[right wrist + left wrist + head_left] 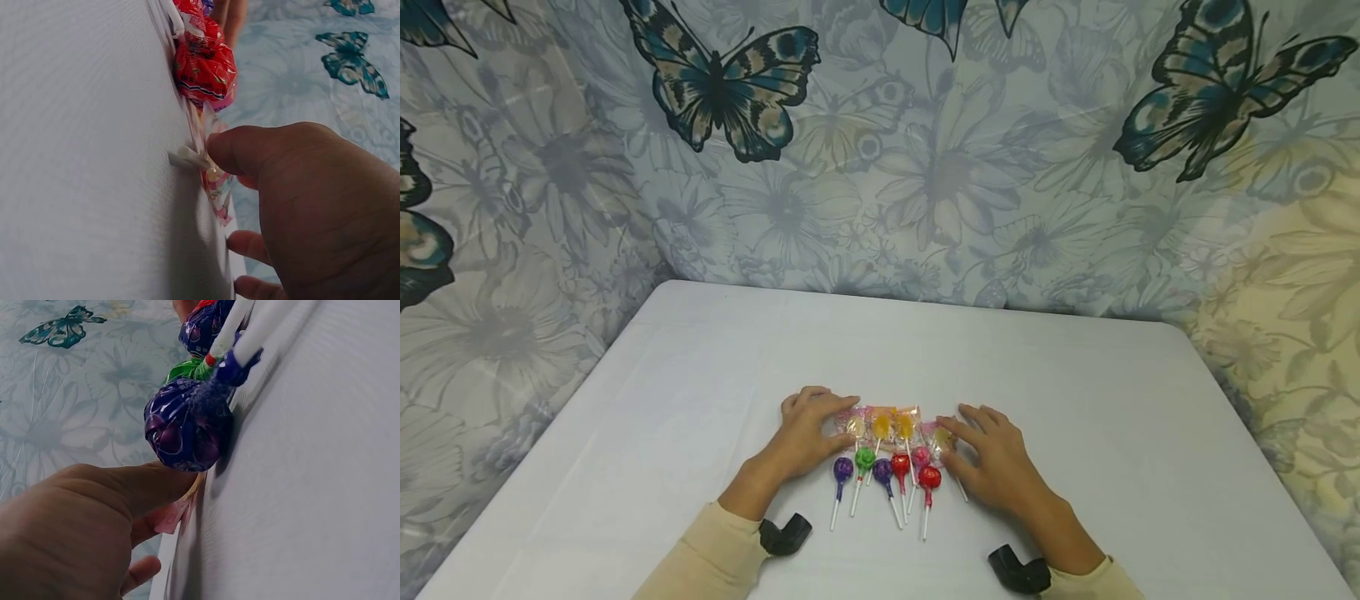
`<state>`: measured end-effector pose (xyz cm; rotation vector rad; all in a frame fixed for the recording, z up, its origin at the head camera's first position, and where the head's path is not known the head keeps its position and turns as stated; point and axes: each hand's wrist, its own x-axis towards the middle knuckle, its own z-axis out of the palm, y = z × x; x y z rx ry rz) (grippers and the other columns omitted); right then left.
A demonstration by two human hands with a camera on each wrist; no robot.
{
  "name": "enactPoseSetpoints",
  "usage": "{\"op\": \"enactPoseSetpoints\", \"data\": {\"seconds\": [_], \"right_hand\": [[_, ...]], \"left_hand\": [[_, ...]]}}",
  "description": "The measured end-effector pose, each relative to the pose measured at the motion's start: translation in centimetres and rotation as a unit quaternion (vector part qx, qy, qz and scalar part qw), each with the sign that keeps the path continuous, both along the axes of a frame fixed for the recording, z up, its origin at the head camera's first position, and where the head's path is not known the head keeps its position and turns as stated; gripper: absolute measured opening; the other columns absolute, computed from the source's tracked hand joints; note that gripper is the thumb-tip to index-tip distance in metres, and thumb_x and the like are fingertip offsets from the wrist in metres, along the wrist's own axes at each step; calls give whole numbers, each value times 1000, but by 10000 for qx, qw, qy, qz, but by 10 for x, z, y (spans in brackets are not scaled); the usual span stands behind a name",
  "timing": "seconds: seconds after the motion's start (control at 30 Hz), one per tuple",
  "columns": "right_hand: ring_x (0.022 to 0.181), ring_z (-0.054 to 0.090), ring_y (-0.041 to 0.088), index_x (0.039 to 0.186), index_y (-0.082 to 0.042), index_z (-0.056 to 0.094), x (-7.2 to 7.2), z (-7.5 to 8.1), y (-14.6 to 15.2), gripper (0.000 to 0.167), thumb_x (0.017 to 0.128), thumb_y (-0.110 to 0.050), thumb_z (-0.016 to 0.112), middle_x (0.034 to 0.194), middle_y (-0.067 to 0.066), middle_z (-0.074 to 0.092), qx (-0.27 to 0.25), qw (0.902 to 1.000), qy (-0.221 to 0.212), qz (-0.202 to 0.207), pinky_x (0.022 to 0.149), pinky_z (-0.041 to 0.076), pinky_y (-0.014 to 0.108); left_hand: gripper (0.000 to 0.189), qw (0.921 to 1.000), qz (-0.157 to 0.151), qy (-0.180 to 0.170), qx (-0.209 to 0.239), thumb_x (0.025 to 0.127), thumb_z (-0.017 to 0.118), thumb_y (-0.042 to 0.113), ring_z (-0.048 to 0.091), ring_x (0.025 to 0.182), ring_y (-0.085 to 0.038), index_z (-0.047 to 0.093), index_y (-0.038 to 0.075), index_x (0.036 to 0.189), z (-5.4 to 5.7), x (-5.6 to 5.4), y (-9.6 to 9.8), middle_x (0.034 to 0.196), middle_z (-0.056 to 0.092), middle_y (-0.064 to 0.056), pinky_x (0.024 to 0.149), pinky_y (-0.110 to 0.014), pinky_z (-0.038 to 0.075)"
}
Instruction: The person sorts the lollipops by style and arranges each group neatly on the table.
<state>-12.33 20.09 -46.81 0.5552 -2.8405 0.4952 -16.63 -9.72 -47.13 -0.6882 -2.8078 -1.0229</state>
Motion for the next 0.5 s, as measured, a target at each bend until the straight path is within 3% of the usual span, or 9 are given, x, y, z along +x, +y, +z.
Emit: {"op": "enactPoseSetpoints", "data": {"seconds": [0.27, 0.37, 0.5], "right_hand": [[123, 42, 47, 125, -22, 67, 0, 0, 0, 45, 82, -34, 73, 132, 17, 54, -22, 10000, 9, 13, 94, 31, 70], [124, 41, 46, 125, -23, 67, 0, -1, 0, 45, 82, -36, 73, 133, 17, 54, 19, 10000, -56, -18, 94, 30, 70], [125, 40, 46, 125, -23, 67, -1, -1, 0, 45, 83, -38, 73, 134, 17, 53, 22, 9999, -98, -1, 95, 30, 70]], "left_hand": [[49, 9979, -59, -365, 530, 79, 81, 12, 47, 102, -17, 66, 16, 126, -2, -2, 4, 102, 53, 5, 92, -42, 36], [49, 9962, -112, -395, 766, 79, 79, 7, 49, 92, -14, 66, 13, 126, -1, -2, 4, 103, 51, 3, 80, -33, 44], [47, 9939, -129, -312, 1051, 79, 79, 5, 48, 81, -12, 67, 10, 124, 0, -4, 5, 105, 50, 3, 67, -26, 45]]}}
